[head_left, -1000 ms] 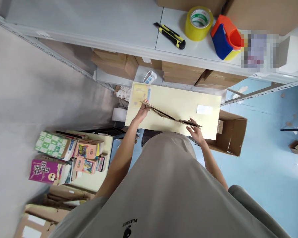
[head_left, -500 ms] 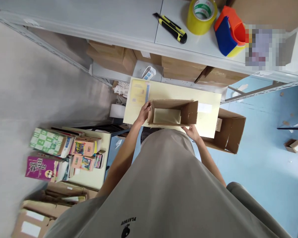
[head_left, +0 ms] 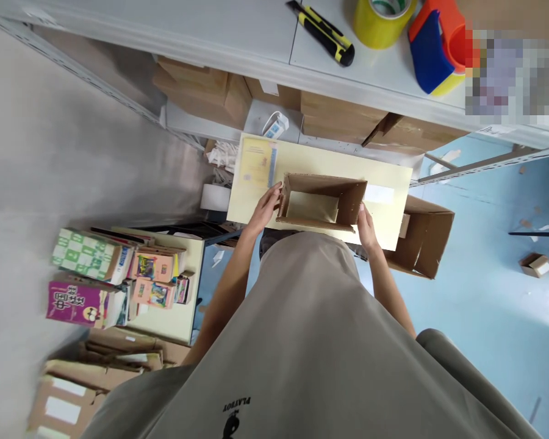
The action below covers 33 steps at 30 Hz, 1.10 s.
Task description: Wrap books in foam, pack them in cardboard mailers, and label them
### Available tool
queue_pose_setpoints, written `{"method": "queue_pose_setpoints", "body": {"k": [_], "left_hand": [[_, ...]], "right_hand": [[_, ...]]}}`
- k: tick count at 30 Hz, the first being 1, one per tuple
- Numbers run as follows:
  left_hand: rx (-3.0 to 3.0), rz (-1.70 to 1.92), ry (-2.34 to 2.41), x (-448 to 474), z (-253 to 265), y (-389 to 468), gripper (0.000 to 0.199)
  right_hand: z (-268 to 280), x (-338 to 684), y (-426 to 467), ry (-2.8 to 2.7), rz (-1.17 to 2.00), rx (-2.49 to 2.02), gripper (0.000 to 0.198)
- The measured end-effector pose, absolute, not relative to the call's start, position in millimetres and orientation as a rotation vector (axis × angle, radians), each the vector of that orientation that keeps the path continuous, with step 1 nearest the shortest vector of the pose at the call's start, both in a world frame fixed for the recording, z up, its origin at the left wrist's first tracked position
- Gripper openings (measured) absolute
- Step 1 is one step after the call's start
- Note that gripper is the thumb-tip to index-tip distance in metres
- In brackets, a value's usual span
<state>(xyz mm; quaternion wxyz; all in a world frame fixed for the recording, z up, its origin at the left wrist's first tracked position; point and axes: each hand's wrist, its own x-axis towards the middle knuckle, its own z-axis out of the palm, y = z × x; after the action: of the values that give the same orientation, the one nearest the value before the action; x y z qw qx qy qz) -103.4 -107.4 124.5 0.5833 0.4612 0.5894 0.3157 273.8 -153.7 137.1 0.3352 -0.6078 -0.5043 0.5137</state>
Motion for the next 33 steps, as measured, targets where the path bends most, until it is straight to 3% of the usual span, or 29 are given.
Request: {"method": "queue_pose_setpoints", "body": {"k": [6, 13, 15, 21, 26, 28, 30, 33], "left_hand": [[1.276, 0.778, 1.319, -92.5, 130.6, -115.0, 0.102], [1.482, 0.759, 1.351, -91.5, 141.3, -110.1, 0.08], [1.546, 0.701, 1.35, -93.3, 145.2, -103.6, 0.082], [1.665, 0.577, 1.278, -93.5, 151.5, -91.5, 0.094], [1.473, 0.612, 1.196, -88.9, 153.0, -97.2, 0.089], [1.357, 0.641, 1.154, -89.0, 154.1, -100.7, 0.103], [1.325, 0.644, 1.128, -89.7, 156.3, -103.1, 0.131], [1.403, 0.603, 1.132, -90.1, 161.2, -104.2, 0.156]], "right_hand": [[146.2, 258.1, -144.4, -1.171, 1.282, -1.642, 0.094], [155.1, 264.1, -140.3, -1.144, 1.28, -1.646, 0.096], [154.2, 263.8, -140.3, -1.144, 1.265, -1.62, 0.098], [133.1, 272.0, -140.7, -1.126, 1.25, -1.683, 0.094], [111.4, 283.0, -137.1, -1.135, 1.188, -1.8, 0.103], [111.1, 286.1, -138.3, -1.135, 1.182, -1.797, 0.11], [116.2, 287.4, -141.1, -1.149, 1.188, -1.771, 0.113], [128.9, 287.0, -145.0, -1.206, 1.192, -1.732, 0.107]]}}
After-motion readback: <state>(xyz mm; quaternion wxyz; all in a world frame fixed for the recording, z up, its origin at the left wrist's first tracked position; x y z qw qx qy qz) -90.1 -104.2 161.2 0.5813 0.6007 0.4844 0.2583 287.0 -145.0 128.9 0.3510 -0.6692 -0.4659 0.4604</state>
